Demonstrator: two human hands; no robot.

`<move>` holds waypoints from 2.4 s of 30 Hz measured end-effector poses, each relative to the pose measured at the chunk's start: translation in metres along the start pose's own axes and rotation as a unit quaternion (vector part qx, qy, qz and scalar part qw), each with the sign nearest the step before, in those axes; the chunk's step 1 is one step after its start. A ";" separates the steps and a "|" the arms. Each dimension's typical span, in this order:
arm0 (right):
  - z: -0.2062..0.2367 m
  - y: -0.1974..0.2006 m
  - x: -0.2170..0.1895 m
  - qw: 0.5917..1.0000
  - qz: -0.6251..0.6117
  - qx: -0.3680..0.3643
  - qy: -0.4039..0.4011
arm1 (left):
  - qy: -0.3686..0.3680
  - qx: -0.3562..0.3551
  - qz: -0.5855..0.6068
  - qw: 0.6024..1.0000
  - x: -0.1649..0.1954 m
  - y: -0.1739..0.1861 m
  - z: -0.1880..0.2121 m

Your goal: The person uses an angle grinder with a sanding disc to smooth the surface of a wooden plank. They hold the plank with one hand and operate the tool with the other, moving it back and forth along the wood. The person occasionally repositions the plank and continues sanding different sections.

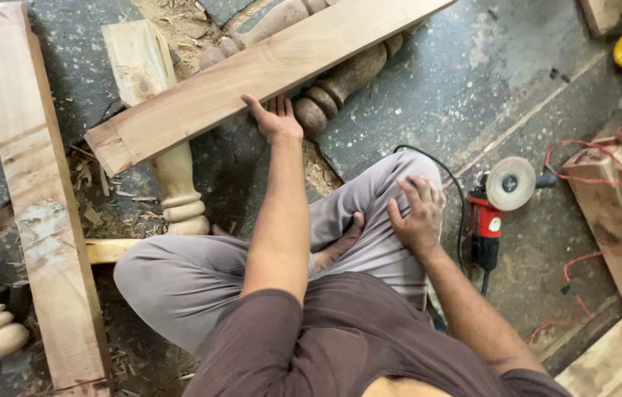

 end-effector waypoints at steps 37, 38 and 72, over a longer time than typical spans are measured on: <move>-0.053 -0.060 -0.183 0.952 -0.230 0.099 0.177 | -0.489 -0.080 0.159 0.854 0.444 0.123 0.304; -0.045 -0.070 -0.186 0.952 -0.253 0.072 0.155 | -0.517 -0.068 0.142 0.841 0.445 0.123 0.313; -0.129 0.041 -0.246 0.888 -0.361 0.185 0.216 | -0.720 -0.347 -0.296 0.524 0.213 -0.068 0.443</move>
Point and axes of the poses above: each hand's wrist, its own z-axis away from the middle knuckle, its own y-axis out of the back of the hand, x = y × z, the point moved 10 cm from there along -z, towards the middle knuckle, and after that the axes turned 14 degrees about x, right-handed, at the moved point
